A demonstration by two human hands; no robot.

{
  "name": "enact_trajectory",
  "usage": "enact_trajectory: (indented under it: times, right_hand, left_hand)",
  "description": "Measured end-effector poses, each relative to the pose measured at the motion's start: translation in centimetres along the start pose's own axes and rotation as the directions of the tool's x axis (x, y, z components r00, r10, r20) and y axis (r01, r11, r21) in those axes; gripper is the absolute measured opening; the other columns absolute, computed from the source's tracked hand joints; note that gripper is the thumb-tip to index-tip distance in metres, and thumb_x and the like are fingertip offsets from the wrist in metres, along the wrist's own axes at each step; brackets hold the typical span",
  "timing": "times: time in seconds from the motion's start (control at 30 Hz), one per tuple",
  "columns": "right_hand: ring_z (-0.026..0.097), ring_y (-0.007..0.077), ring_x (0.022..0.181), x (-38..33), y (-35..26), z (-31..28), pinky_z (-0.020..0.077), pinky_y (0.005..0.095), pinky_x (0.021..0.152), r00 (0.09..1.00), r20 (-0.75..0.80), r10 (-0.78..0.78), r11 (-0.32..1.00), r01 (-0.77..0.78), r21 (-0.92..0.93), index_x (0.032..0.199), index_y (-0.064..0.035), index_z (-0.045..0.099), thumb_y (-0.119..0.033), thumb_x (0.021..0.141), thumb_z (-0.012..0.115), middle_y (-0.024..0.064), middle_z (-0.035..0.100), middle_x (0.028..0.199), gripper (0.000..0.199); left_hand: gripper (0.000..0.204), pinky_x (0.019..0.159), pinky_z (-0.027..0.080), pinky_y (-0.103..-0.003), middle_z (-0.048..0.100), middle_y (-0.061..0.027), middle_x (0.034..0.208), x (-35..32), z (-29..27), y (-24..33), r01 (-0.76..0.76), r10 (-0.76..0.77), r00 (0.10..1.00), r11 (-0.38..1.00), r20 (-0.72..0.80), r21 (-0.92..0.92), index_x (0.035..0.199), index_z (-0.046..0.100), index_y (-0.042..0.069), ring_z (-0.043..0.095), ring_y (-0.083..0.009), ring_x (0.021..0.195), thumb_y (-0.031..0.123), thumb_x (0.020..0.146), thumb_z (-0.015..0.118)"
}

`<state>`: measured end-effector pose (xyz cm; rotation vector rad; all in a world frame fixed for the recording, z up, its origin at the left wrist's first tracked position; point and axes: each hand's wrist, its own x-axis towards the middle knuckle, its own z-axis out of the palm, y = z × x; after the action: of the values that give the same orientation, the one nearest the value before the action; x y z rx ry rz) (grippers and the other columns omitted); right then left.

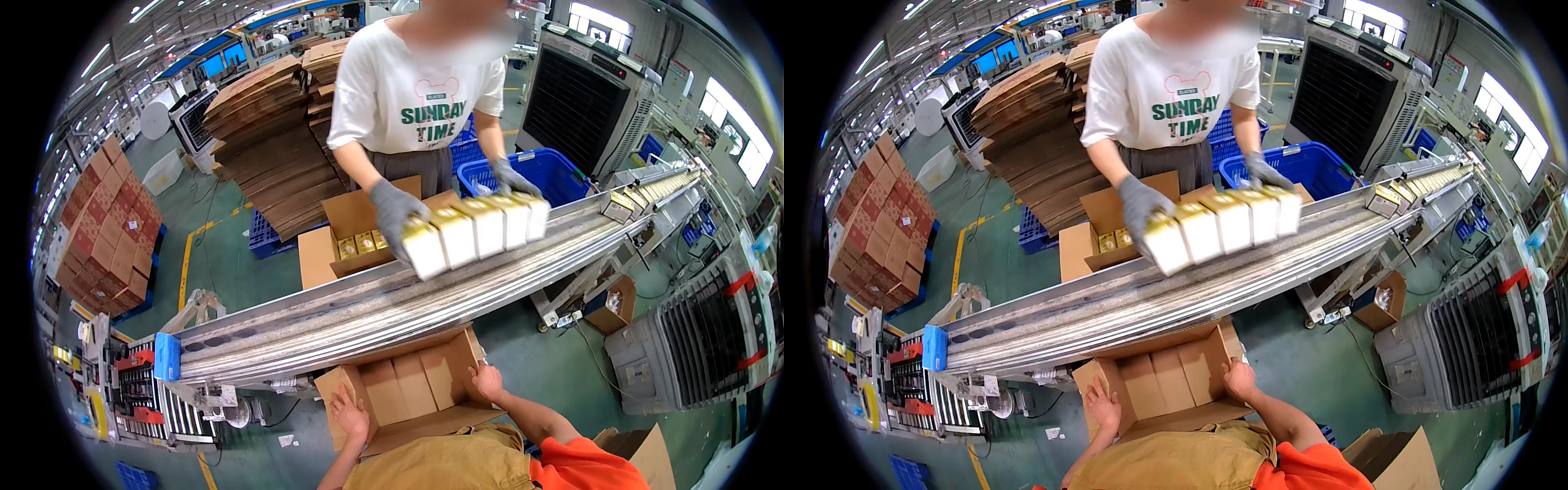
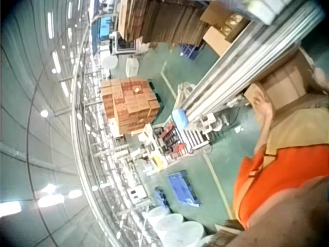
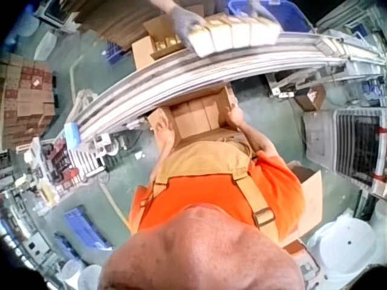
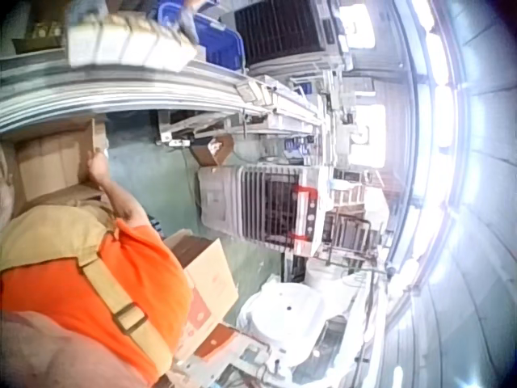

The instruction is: The person packs gold-colored rectangular packages from a conveyor belt into cardboard boxes by hand.

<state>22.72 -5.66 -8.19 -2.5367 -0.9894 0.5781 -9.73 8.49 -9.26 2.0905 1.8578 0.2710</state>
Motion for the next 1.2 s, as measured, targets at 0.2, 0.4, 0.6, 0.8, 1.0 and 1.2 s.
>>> enact_trajectory:
  times: [0.2,0.4,0.6,0.8,1.0,1.2]
  right_hand:
    - [0.061,0.0445,0.080,0.2,0.1,0.5,0.0489,0.0513,0.073,1.000,-0.013,0.001,1.000,-0.001,0.010,0.093,0.0002,0.059,-0.032,0.086,0.055,0.0278,0.063,0.082,0.033]
    - [0.061,0.0445,0.079,0.3,0.5,0.6,0.0490,0.0520,0.072,1.000,-0.018,0.006,1.000,-0.006,-0.010,0.092,-0.0003,0.059,-0.033,0.086,0.056,0.0272,0.063,0.080,0.033]
    - [0.061,0.0448,0.078,0.0,0.0,0.4,0.0489,0.0520,0.070,1.000,-0.030,-0.008,1.000,0.008,-0.015,0.091,-0.0003,0.059,-0.032,0.086,0.056,0.0275,0.063,0.079,0.032]
    - [0.061,0.0442,0.079,0.0,0.1,0.8,0.0488,0.0516,0.071,1.000,-0.012,-0.007,1.000,0.007,-0.012,0.092,-0.0007,0.059,-0.031,0.087,0.055,0.0268,0.063,0.080,0.031]
    - [0.062,0.0433,0.080,-0.1,0.4,0.2,0.0491,0.0508,0.072,1.000,0.005,0.022,1.000,-0.022,-0.014,0.093,-0.0006,0.058,-0.032,0.088,0.052,0.0263,0.063,0.081,0.032]
    - [0.062,0.0430,0.082,0.1,0.6,0.5,0.0495,0.0502,0.074,0.999,0.048,-0.002,1.000,0.001,0.020,0.098,0.0010,0.056,-0.033,0.091,0.048,0.0264,0.064,0.083,0.035]
  left_hand:
    - [0.079,0.103,0.027,-0.054,0.033,-0.0275,0.138,-0.1,0.6,-0.7,-0.015,0.015,0.999,1.000,-0.037,0.004,0.147,0.019,0.018,0.033,-0.0461,0.124,0.024,0.081,0.063]
    - [0.081,0.104,0.030,-0.051,0.037,-0.0278,0.137,0.1,0.9,-0.6,-0.040,0.043,0.998,0.998,-0.050,0.057,0.147,0.019,0.017,0.036,-0.0467,0.124,0.025,0.080,0.064]
    - [0.081,0.104,0.028,-0.053,0.034,-0.0278,0.139,-0.1,1.1,-0.9,0.007,-0.005,0.999,0.999,-0.042,0.043,0.147,0.018,0.020,0.035,-0.0472,0.124,0.024,0.080,0.064]
    - [0.080,0.103,0.027,-0.055,0.034,-0.0270,0.138,-0.1,0.7,-1.0,0.001,0.000,0.999,1.000,-0.035,0.018,0.148,0.017,0.020,0.032,-0.0464,0.126,0.025,0.082,0.063]
    - [0.081,0.102,0.028,-0.053,0.036,-0.0285,0.136,0.2,0.5,-0.2,-0.049,0.050,0.998,0.999,-0.044,0.012,0.146,0.021,0.016,0.034,-0.0457,0.123,0.023,0.079,0.066]
    - [0.082,0.101,0.032,-0.048,0.037,-0.0295,0.134,0.2,0.7,-1.0,-0.076,0.081,0.994,0.995,-0.071,0.072,0.144,0.024,0.010,0.040,-0.0449,0.118,0.020,0.076,0.068]
